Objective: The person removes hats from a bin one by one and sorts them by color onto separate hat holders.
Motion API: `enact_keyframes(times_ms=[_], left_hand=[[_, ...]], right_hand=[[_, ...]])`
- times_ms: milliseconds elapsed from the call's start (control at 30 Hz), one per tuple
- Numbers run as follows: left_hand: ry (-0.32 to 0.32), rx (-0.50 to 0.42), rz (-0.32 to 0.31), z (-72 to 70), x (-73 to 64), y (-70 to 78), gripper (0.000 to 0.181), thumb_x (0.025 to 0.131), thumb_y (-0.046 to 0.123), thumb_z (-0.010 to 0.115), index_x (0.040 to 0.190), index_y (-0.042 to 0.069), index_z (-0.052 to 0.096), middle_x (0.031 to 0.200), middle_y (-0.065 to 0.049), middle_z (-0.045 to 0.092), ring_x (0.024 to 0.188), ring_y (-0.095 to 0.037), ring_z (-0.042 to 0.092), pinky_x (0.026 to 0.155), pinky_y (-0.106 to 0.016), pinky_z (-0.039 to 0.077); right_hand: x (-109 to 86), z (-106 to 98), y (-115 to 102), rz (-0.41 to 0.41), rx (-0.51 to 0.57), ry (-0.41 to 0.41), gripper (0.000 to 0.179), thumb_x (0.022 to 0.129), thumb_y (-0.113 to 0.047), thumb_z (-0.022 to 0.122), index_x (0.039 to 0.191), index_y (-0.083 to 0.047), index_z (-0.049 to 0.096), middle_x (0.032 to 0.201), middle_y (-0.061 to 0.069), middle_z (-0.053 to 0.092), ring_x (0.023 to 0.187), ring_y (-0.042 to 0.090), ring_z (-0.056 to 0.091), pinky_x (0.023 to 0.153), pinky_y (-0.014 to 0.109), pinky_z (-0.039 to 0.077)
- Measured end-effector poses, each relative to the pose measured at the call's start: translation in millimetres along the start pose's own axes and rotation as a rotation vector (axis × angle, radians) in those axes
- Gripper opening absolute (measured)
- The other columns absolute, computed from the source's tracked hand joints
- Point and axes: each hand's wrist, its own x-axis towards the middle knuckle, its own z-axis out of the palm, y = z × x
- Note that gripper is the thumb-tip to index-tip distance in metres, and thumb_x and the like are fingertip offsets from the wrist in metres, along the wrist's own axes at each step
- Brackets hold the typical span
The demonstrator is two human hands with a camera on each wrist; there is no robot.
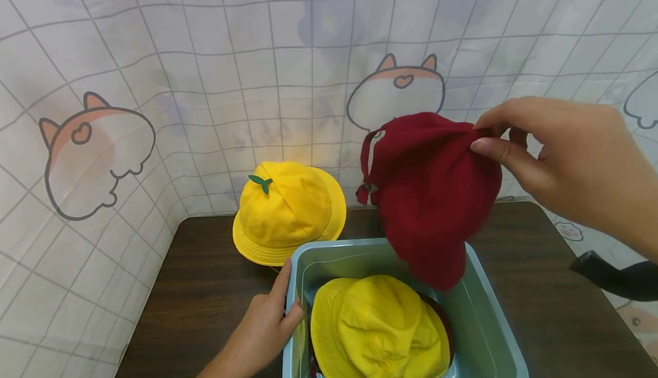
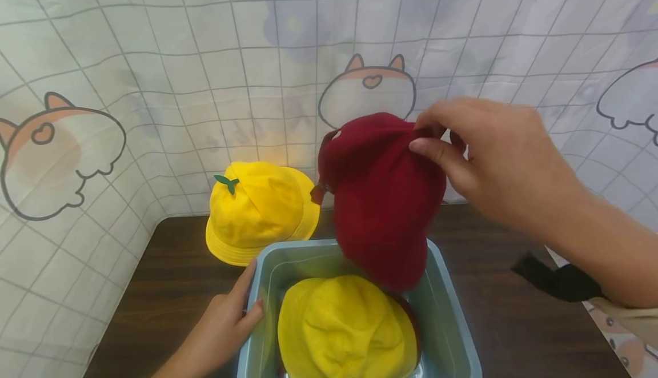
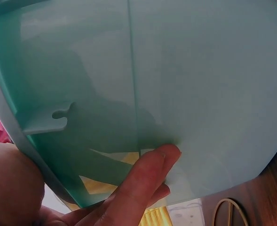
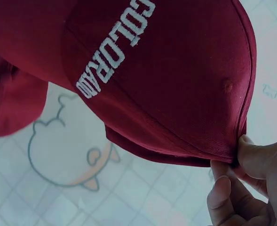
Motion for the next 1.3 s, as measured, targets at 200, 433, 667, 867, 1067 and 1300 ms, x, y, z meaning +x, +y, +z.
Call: enact_keyframes(times_ms=[200,433,667,867,1067,1300], left_hand=[[-0.013,0.012,-0.012,0.1,0.5,-0.1,0.074,0.099,0.013,0.056,0.163,0.005,0.019,0.051,0.01,0.038,0.041,-0.004,0.032,0.046,-0.024,0.037],[-0.024,0.022,-0.033,-0.4,0.5,-1.3,0.074,0.1,0.014,0.055,0.164,0.006,0.018,0.051,0.009,0.037,0.041,-0.005,0.03,0.047,-0.024,0.037],[-0.035,0.015,-0.037,-1.0,0.5,-1.8,0.074,0.1,0.014,0.054,0.164,0.008,0.017,0.05,0.009,0.037,0.041,-0.005,0.027,0.044,-0.024,0.035],[-0.032,0.027,-0.031,-1.1,0.1,-1.6,0.074,0.1,0.015,0.055,0.164,0.007,0.017,0.05,0.01,0.036,0.041,-0.004,0.027,0.044,-0.024,0.034],[-0.018,0.031,-0.02,0.1,0.0,-1.6,0.075,0.1,0.014,0.055,0.164,0.008,0.017,0.05,0.01,0.037,0.041,-0.004,0.029,0.046,-0.024,0.036],[-0.013,0.041,-0.017,1.5,0.5,-1.6,0.076,0.099,0.014,0.056,0.164,0.008,0.017,0.049,0.011,0.035,0.041,-0.003,0.027,0.046,-0.023,0.035]], right_hand=[[15.5,0,17,0.072,-0.034,-0.012,0.024,0.092,-0.009,0.075,0.113,0.0,0.07,0.093,0.019,0.073,0.076,0.029,0.058,0.056,0.035,0.048],[32.3,11,34,0.129,-0.035,-0.021,0.025,0.096,-0.009,0.07,0.116,0.004,0.068,0.097,0.026,0.071,0.077,0.036,0.058,0.059,0.043,0.05],[43.4,27,47,0.203,-0.002,-0.063,0.028,0.099,-0.012,0.066,0.121,0.004,0.067,0.104,0.028,0.069,0.082,0.04,0.06,0.072,0.056,0.057],[47.0,43,58,0.219,0.023,-0.104,0.029,0.1,-0.016,0.064,0.123,0.001,0.067,0.106,0.026,0.07,0.089,0.043,0.065,0.078,0.06,0.057],[48.3,61,68,0.223,0.043,-0.144,0.028,0.1,-0.017,0.066,0.123,0.0,0.068,0.104,0.025,0.071,0.086,0.041,0.066,0.078,0.058,0.058],[48.3,82,77,0.216,0.047,-0.164,0.022,0.101,-0.019,0.065,0.117,-0.004,0.068,0.101,0.019,0.072,0.085,0.035,0.065,0.074,0.055,0.056]])
